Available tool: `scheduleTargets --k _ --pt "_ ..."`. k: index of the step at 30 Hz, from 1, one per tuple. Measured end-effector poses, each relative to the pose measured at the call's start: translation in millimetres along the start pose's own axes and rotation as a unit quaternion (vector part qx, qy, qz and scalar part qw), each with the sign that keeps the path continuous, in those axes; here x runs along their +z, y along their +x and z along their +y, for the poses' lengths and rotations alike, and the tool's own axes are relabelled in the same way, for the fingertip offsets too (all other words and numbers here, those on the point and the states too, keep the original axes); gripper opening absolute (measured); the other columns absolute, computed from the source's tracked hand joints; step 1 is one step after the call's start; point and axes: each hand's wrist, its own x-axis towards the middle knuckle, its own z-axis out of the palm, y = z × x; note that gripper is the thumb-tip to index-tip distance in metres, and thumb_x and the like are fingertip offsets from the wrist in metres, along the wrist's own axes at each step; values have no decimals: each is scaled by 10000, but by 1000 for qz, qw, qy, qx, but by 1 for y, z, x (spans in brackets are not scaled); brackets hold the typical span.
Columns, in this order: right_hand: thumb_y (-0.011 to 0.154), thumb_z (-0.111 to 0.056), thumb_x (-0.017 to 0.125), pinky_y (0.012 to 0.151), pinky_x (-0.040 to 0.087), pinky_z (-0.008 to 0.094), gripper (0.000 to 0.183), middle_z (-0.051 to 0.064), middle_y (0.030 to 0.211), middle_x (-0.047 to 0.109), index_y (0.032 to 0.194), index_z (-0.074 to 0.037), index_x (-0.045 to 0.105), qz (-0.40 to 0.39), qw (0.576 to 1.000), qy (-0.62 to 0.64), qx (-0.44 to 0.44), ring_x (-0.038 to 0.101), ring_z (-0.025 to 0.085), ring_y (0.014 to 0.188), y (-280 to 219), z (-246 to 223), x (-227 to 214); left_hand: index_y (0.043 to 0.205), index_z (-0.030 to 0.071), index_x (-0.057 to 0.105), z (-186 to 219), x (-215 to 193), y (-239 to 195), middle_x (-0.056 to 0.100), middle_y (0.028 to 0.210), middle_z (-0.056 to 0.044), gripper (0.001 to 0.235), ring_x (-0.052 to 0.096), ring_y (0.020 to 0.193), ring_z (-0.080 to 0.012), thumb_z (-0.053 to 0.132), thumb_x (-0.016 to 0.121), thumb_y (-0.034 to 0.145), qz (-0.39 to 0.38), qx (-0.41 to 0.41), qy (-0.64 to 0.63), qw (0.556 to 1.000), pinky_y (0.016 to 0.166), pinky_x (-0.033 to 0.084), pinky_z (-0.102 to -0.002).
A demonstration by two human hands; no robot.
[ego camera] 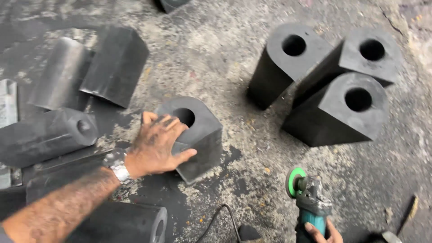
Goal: Grind the surfaces and edges of large black rubber blocks using an angle grinder.
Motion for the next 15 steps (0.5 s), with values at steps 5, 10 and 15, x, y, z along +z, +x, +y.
scheduleTargets --k 5,10,15 --pt "783 -88 778 913 586 545 669 278 1053 764 1403 47 567 -39 989 -37 136 758 391 972 19 -79 22 1072 40 659 21 41 -48 620 971 -74 559 567 976 -220 520 767 808 166 -103 -98 976 917 313 -466" --pt "770 -81 774 899 609 555 692 303 1010 764 1417 29 554 -47 992 -70 98 773 400 921 1 -168 39 1131 74 652 60 80 -86 611 1040 -41 522 539 1025 -202 481 771 825 193 -139 -166 957 943 293 -469" --pt "708 -74 819 982 564 485 705 231 1089 770 1377 6 611 -63 965 -244 -71 756 347 1011 -31 -235 47 1256 51 607 73 98 -100 567 1141 -72 597 528 1126 -216 479 760 869 231 -134 -142 953 1005 307 -470"
